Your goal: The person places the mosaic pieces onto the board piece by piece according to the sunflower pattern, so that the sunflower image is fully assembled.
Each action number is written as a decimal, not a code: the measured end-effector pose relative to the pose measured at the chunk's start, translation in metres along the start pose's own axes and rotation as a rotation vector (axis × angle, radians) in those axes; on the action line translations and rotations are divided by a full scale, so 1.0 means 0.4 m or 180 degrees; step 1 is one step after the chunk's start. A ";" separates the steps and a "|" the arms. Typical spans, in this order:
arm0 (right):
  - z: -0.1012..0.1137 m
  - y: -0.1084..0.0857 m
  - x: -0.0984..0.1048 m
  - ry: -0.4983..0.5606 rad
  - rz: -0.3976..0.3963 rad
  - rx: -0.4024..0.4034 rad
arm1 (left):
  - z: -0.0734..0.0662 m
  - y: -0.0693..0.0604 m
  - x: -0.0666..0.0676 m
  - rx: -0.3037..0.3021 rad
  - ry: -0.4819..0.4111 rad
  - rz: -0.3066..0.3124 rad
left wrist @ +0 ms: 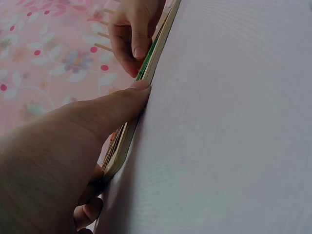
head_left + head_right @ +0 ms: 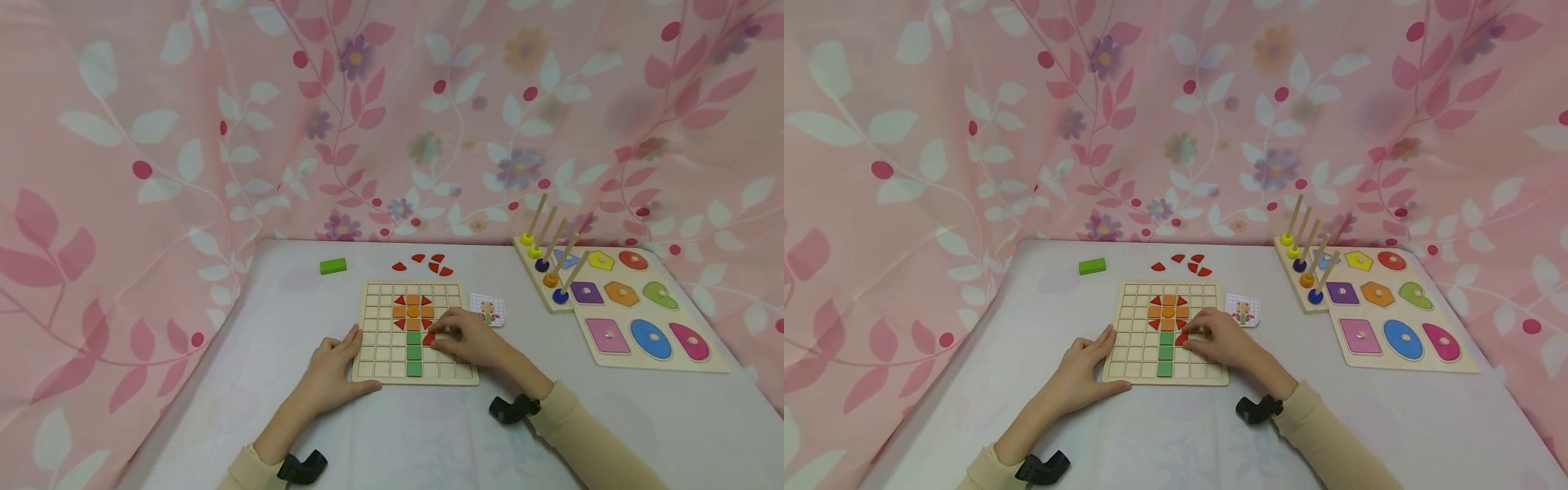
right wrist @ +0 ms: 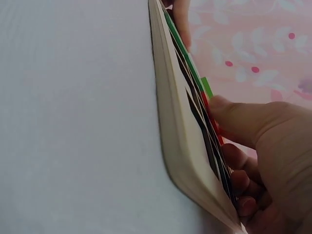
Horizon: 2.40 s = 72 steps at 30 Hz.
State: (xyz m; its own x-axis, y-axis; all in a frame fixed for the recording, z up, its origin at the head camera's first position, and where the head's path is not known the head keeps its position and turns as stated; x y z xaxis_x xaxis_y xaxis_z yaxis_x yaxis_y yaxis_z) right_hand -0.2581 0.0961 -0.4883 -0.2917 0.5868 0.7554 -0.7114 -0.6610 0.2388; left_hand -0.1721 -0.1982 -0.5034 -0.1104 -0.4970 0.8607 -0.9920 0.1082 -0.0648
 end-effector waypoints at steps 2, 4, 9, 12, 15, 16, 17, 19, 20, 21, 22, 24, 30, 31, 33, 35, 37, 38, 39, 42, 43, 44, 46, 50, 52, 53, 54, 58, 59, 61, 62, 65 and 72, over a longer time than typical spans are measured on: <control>-0.005 0.001 0.006 0.0085 0.0005 -0.0106 | 0.001 0.000 0.000 0.0000 -0.0015 0.0000; -0.012 0.001 0.015 0.0221 0.0003 -0.0255 | 0.002 0.000 0.000 -0.0002 -0.0028 0.0008; -0.033 0.013 0.055 0.0310 -0.0082 -0.0436 | 0.004 0.002 0.000 -0.0027 0.0004 -0.0007; -0.053 0.037 0.089 0.0152 -0.0222 -0.0288 | 0.005 0.002 0.000 -0.0038 0.0034 -0.0011; -0.077 0.067 0.129 0.0023 -0.0362 -0.0255 | 0.004 0.002 0.001 -0.0038 0.0025 -0.0009; -0.087 0.078 0.141 -0.0001 -0.0394 -0.0271 | 0.004 0.001 0.001 -0.0035 0.0014 -0.0010; -0.097 0.089 0.152 -0.0018 -0.0407 -0.0298 | 0.003 0.001 0.001 -0.0029 0.0001 -0.0005; -0.123 0.110 0.170 -0.0021 -0.0412 -0.0372 | 0.002 0.001 0.000 -0.0020 -0.0017 0.0000; -0.138 0.121 0.176 -0.0044 -0.0403 -0.0395 | 0.002 0.001 0.000 -0.0014 -0.0020 0.0002; -0.155 0.132 0.181 -0.0069 -0.0395 -0.0404 | 0.003 0.001 -0.001 -0.0008 -0.0027 0.0006; -0.171 0.143 0.182 -0.0091 -0.0395 -0.0396 | 0.003 0.001 0.000 0.0001 -0.0033 0.0009; -0.202 0.162 0.182 -0.0132 -0.0381 -0.0435 | 0.004 0.001 0.000 0.0018 -0.0042 0.0014; -0.253 0.211 0.173 -0.0150 -0.0368 -0.0717 | 0.003 0.000 0.000 0.0009 -0.0066 0.0017; -0.258 0.220 0.172 -0.0138 -0.0380 -0.0744 | 0.003 0.001 0.000 0.0004 -0.0060 0.0012; -0.268 0.236 0.171 -0.0123 -0.0405 -0.0776 | 0.003 0.002 -0.001 -0.0001 -0.0054 0.0002; -0.275 0.250 0.169 -0.0138 -0.0423 -0.0759 | 0.003 0.003 -0.002 -0.0004 -0.0047 0.0002; -0.280 0.261 0.166 -0.0134 -0.0411 -0.0760 | 0.003 0.004 -0.005 -0.0012 -0.0043 0.0011; -0.281 0.265 0.164 -0.0129 -0.0398 -0.0773 | 0.003 0.004 -0.006 -0.0013 -0.0048 0.0017; -0.282 0.270 0.161 -0.0133 -0.0380 -0.0774 | 0.003 0.004 -0.006 -0.0015 -0.0049 0.0024; -0.281 0.282 0.152 -0.0151 -0.0298 -0.0816 | 0.003 0.002 -0.007 -0.0021 -0.0038 0.0028; -0.280 0.286 0.149 -0.0168 -0.0275 -0.0837 | 0.003 0.001 -0.007 -0.0026 -0.0032 0.0023; -0.279 0.290 0.147 -0.0174 -0.0256 -0.0858 | 0.003 0.001 -0.006 -0.0033 -0.0018 0.0016; -0.277 0.300 0.144 -0.0250 -0.0214 -0.0871 | 0.004 0.000 -0.006 -0.0046 0.0007 -0.0005; -0.269 0.314 0.141 -0.0375 -0.0171 -0.0838 | 0.006 0.001 -0.004 -0.0050 0.0012 -0.0022; -0.264 0.317 0.140 -0.0432 -0.0158 -0.0798 | 0.005 0.001 -0.003 -0.0040 -0.0012 -0.0012; -0.261 0.318 0.139 -0.0442 -0.0161 -0.0782 | 0.005 0.002 -0.003 -0.0034 -0.0022 -0.0006; -0.260 0.318 0.138 -0.0454 -0.0162 -0.0775 | 0.005 0.001 -0.003 -0.0031 -0.0032 -0.0001; -0.255 0.314 0.137 -0.0464 -0.0202 -0.0843 | 0.004 0.000 -0.001 -0.0023 -0.0046 0.0009; -0.254 0.312 0.137 -0.0445 -0.0215 -0.0868 | 0.004 0.000 -0.001 -0.0021 -0.0039 0.0008; -0.252 0.312 0.137 -0.0424 -0.0220 -0.0874 | 0.004 -0.001 0.000 -0.0021 -0.0025 -0.0001; -0.251 0.312 0.137 -0.0417 -0.0216 -0.0857 | 0.005 -0.001 0.001 -0.0013 -0.0020 0.0000; -0.246 0.320 0.133 -0.0368 -0.0144 -0.0772 | 0.006 -0.001 0.002 0.0007 0.0014 -0.0004; -0.238 0.344 0.117 -0.0363 0.0059 -0.0678 | 0.002 -0.002 0.002 -0.0001 -0.0022 0.0002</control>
State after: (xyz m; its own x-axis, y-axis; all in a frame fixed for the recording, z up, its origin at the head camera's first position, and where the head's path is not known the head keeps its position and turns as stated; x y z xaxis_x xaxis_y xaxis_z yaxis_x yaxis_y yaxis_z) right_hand -0.4305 0.0771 -0.4781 -0.2405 0.5107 0.8254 -0.8288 -0.5506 0.0992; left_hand -0.1715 -0.1993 -0.5031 -0.1113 -0.5030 0.8571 -0.9919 0.1087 -0.0650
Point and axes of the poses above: each hand's wrist, its own y-axis towards the middle knuckle, its own x-axis out of the back of the hand, z = x × y, the point moved 3 cm from there along y, towards the middle knuckle, and after that the axes turned 6 degrees about x, right-handed, at the moved point
